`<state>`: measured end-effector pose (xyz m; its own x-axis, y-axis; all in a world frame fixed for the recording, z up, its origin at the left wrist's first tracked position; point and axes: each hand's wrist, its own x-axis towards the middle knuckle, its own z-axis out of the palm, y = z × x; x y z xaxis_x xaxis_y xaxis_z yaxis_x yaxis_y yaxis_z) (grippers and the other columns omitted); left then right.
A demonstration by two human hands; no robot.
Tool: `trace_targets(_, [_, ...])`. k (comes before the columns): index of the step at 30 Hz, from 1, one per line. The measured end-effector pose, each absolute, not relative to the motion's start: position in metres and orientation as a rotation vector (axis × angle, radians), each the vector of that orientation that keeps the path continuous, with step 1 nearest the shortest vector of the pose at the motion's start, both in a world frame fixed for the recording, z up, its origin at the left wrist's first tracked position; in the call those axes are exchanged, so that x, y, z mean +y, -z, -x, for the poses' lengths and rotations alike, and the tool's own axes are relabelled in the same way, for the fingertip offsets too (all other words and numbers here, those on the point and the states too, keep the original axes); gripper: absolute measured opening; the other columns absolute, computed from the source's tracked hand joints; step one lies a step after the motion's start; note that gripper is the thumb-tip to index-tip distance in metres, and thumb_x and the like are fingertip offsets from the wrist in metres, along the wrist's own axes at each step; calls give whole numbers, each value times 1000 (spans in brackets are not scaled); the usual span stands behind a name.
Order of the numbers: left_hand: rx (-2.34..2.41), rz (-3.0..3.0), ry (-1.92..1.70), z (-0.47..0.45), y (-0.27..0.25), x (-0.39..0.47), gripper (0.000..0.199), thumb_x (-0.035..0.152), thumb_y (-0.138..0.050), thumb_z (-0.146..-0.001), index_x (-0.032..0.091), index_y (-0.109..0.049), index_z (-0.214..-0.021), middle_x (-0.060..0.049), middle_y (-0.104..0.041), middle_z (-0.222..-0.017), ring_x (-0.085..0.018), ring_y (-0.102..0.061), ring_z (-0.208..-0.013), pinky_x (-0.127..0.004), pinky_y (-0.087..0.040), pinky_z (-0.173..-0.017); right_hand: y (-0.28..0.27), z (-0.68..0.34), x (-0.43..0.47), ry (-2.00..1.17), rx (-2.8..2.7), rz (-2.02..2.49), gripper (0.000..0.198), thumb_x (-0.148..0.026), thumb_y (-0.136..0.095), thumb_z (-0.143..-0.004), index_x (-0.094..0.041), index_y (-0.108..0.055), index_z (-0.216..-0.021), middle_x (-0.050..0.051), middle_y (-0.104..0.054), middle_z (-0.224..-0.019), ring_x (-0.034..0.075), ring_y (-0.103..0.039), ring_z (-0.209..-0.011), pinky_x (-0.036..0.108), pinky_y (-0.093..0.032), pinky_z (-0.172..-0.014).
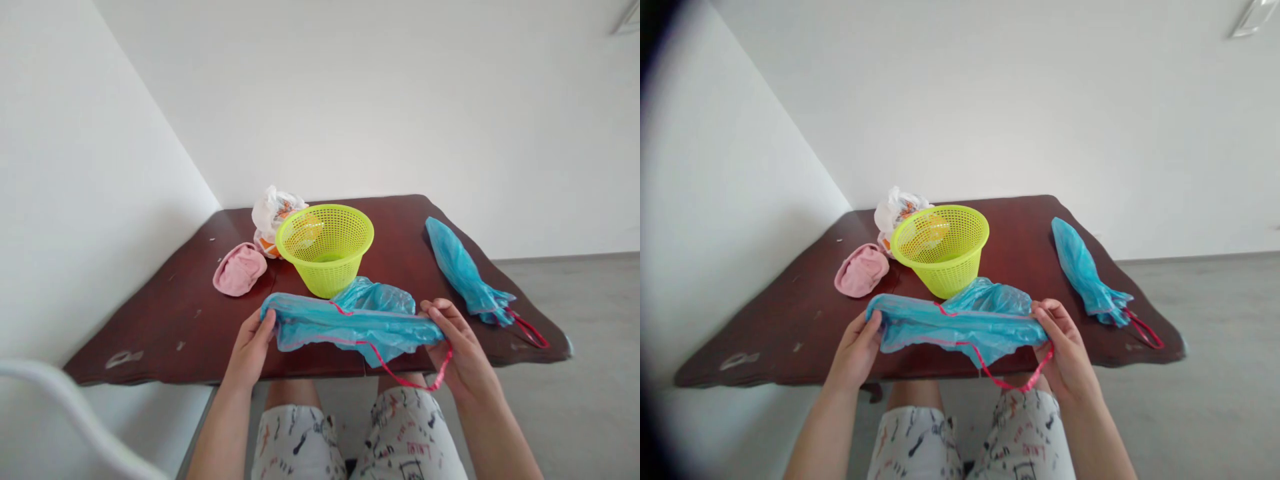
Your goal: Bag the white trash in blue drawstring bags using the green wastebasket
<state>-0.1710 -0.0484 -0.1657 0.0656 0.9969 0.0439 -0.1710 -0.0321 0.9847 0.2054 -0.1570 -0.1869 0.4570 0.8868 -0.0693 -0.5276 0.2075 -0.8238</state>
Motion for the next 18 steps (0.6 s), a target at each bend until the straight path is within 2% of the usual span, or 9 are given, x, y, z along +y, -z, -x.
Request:
trace_targets(2, [986,-960,-1315,172,165,-49,63,68,-109,-80,16,-92,-109,-11,-92,-97,-35,-91,-104,-42,-75,-95,178,-200,-163,-1098,-580,976,43,-48,-111,-86,-26,-80,-108,1,-76,-102,14,-69,-82,20,-58,-68])
trace_targets(5, [934,-812,-1287,177,157,-50,49,54,-110,-82,16,-92,-108,-10,-93,-96,-33,-93,-101,-41,-77,-96,171,-193,-173,-1189,-950,1049,50,-57,-111,-83,-24,-84,-110,0,-68,-90,16,-60,-76,24,-51,-63])
trace_targets(7, [913,-718,-1259,181,152,-52,37,47,-105,-87,16,-92,-103,-9,-93,-94,-34,-94,-101,-41,-78,-97,171,-193,-176,-1196,-1164,1144,51,-54,-111,-82,-24,-86,-114,0,-67,-87,16,-59,-74,26,-49,-62])
trace_targets(9, [926,-618,-1308,183,148,-54,25,40,-99,-93,17,-93,-102,-8,-94,-95,-33,-95,-102,-40,-78,-99,172,-197,-177,-1116,-1283,1279,42,-50,-107,-87,-25,-88,-114,0,-69,-85,17,-60,-73,27,-49,-62])
trace_targets(12, [990,-494,-1459,188,144,-59,13,29,-91,-95,19,-93,-103,-6,-95,-97,-32,-95,-104,-37,-78,-103,170,-203,-176,-886,-1392,1388,24,-46,-94,-99,-27,-91,-112,2,-74,-84,20,-65,-75,31,-54,-65])
trace_targets(14, [994,-487,-1460,191,139,-63,12,29,-93,-92,20,-94,-101,-5,-95,-96,-34,-95,-109,-39,-78,-105,164,-196,-181,-603,-1389,1380,20,-41,-90,-102,-30,-92,-119,6,-81,-95,25,-72,-85,37,-61,-76])
trace_targets(17, [897,-632,-1339,191,127,-76,24,39,-103,-84,23,-94,-98,-4,-95,-98,-39,-94,-111,-42,-80,-99,157,-162,-206,-122,-1142,1233,26,-30,-88,-106,-37,-88,-131,11,-84,-117,31,-78,-104,48,-66,-95])
trace_targets(18, [854,-700,-1300,187,121,-82,29,44,-106,-83,24,-94,-100,-4,-94,-98,-39,-93,-109,-41,-80,-95,155,-146,-216,-84,-1076,1135,29,-28,-83,-108,-39,-85,-135,11,-84,-114,32,-78,-102,50,-67,-94])
